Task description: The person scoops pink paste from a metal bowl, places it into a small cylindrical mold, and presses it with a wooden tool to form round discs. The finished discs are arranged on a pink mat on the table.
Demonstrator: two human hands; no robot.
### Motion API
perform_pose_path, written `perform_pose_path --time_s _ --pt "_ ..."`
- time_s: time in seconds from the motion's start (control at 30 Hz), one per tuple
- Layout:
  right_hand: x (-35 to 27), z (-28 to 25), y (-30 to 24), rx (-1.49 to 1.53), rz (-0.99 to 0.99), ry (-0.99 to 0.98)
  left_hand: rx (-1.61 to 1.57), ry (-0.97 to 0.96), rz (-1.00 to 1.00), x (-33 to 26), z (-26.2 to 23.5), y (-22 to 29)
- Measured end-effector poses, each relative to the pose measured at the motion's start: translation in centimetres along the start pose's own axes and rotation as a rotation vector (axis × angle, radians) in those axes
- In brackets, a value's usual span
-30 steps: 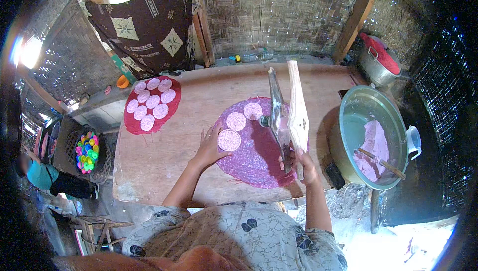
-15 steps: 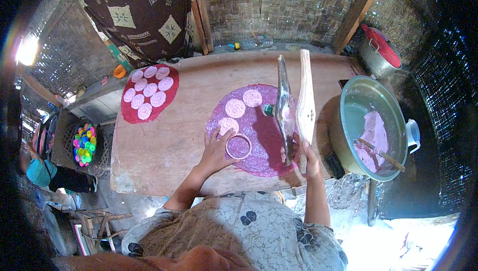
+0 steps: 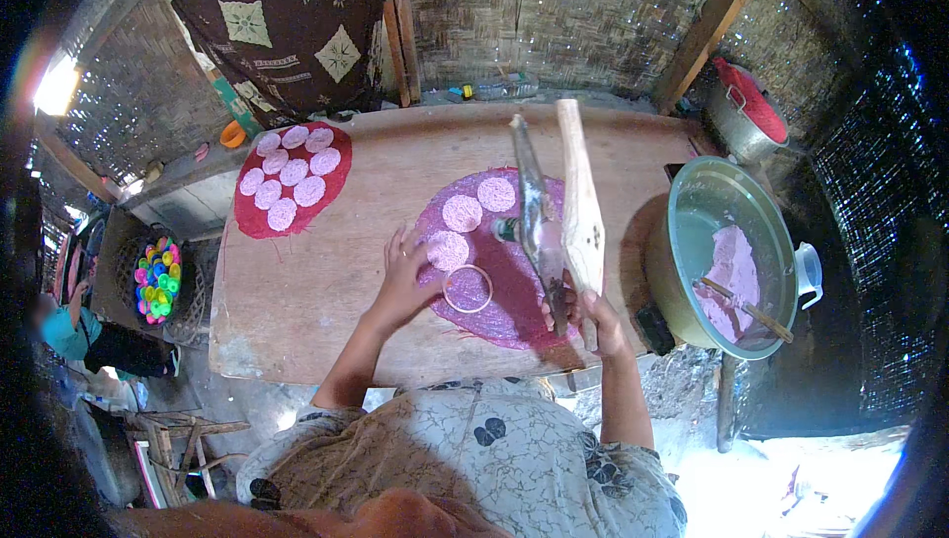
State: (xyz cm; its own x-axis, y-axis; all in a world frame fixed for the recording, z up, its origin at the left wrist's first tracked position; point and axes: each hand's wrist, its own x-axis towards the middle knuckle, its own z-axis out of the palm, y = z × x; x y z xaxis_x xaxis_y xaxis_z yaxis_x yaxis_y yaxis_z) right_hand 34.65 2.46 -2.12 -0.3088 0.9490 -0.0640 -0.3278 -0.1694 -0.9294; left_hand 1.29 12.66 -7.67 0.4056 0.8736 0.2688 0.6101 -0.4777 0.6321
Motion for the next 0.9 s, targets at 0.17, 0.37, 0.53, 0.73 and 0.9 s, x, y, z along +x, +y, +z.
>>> perform_pose_path --time_s 0.17,0.37,0.53,0.73,0.9 --pt "0.4 1.0 -0.1 0.091 0.159 -0.262 -1.294 0.159 0.100 8.7 -5.6 6.3" --pt "2.7 3.4 -5.4 0.146 0.380 -0.531 -1.955 -0.265 0.258 12.8 -11.3 13.9" --pt "4.4 1.2 -6.5 0.090 0.601 -0.356 -2.065 -0.154 -0.042 15.1 -6.7 7.2" --pt "8.7 0.5 -3.5 -0.058 0.834 -0.123 -2.303 0.189 -0.250 12.7 2.4 -2.8" --pt "9.4 2.1 -2.4 -0.190 0.828 -0.070 -2.315 0.283 -0.251 10.9 2.4 -3.8"
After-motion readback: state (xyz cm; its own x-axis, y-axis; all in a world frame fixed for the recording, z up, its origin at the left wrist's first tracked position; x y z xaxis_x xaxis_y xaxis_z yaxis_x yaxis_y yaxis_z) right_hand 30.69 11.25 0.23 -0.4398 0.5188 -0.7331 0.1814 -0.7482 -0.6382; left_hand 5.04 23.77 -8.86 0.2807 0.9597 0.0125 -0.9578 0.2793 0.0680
